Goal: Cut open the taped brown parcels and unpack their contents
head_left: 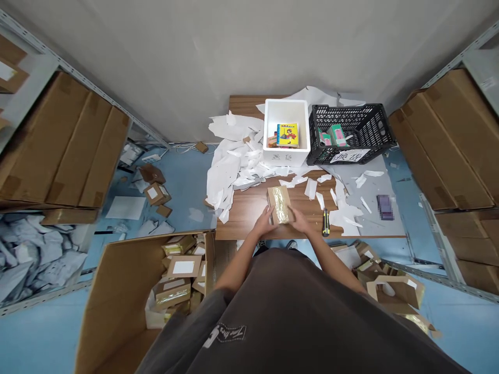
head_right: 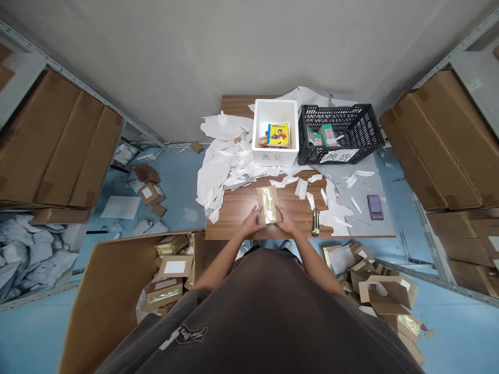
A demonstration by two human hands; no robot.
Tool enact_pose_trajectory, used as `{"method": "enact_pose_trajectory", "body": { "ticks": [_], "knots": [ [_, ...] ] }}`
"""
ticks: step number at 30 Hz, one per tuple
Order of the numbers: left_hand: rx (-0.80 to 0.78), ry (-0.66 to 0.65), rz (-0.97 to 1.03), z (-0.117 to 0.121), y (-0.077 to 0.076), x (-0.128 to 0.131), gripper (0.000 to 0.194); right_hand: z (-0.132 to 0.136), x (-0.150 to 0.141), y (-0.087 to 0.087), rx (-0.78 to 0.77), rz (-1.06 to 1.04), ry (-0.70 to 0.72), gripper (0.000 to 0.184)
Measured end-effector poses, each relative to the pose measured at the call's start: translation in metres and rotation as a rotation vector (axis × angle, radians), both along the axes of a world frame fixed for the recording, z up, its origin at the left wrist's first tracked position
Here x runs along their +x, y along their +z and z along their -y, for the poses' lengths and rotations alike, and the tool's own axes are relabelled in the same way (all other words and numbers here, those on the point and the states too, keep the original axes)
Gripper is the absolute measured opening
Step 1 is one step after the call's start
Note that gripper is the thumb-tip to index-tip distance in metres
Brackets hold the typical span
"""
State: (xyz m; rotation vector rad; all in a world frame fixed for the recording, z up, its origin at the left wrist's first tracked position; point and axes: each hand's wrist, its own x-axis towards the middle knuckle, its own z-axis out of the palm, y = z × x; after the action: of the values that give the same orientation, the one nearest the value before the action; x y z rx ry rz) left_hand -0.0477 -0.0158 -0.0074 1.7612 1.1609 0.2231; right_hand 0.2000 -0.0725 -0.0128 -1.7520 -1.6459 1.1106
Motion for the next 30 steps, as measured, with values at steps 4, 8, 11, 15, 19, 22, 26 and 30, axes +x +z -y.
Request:
{"method": "enact_pose_trajectory", "body": {
  "ticks": [4, 8, 11, 15, 19, 22, 26, 30],
  "knots": [
    [-0.039, 0.044, -0.013, 0.025, 0.007, 0.007, 0.083, 0.020, -0.005, 0.001, 0.001, -0.018, 0.015, 0.079],
    [0.107, 0.217, -0.042, -0.005, 0.038, 0.012, 0.051, -0.018, -0.001, 0.036, 0.081, 0.092, -0.053, 0.056],
    [0.155, 0.307, -0.117, -0.043, 0.061, 0.018, 0.052, -0.062, 0.001, 0.062, 0.064, 0.200, -0.089, 0.053],
    [0.031, 0.313, -0.191, -0.074, 0.072, 0.030, 0.058, -0.102, -0.010, 0.076, -0.057, 0.251, -0.130, 0.052],
    [0.107, 0.344, -0.106, -0.068, 0.066, 0.021, 0.067, -0.090, -0.010, 0.073, -0.045, 0.235, -0.169, 0.057],
    [0.170, 0.260, 0.018, -0.042, 0.056, 0.006, 0.079, -0.052, -0.003, 0.062, 0.042, 0.191, -0.153, 0.068],
    [0.092, 0.076, 0.105, -0.001, 0.043, 0.000, 0.102, -0.003, -0.010, 0.047, 0.020, 0.074, -0.013, 0.086],
    [0.068, 0.225, 0.067, 0.000, 0.044, -0.002, 0.073, -0.004, -0.017, 0.052, 0.046, 0.075, -0.064, 0.073]
  ]
}}
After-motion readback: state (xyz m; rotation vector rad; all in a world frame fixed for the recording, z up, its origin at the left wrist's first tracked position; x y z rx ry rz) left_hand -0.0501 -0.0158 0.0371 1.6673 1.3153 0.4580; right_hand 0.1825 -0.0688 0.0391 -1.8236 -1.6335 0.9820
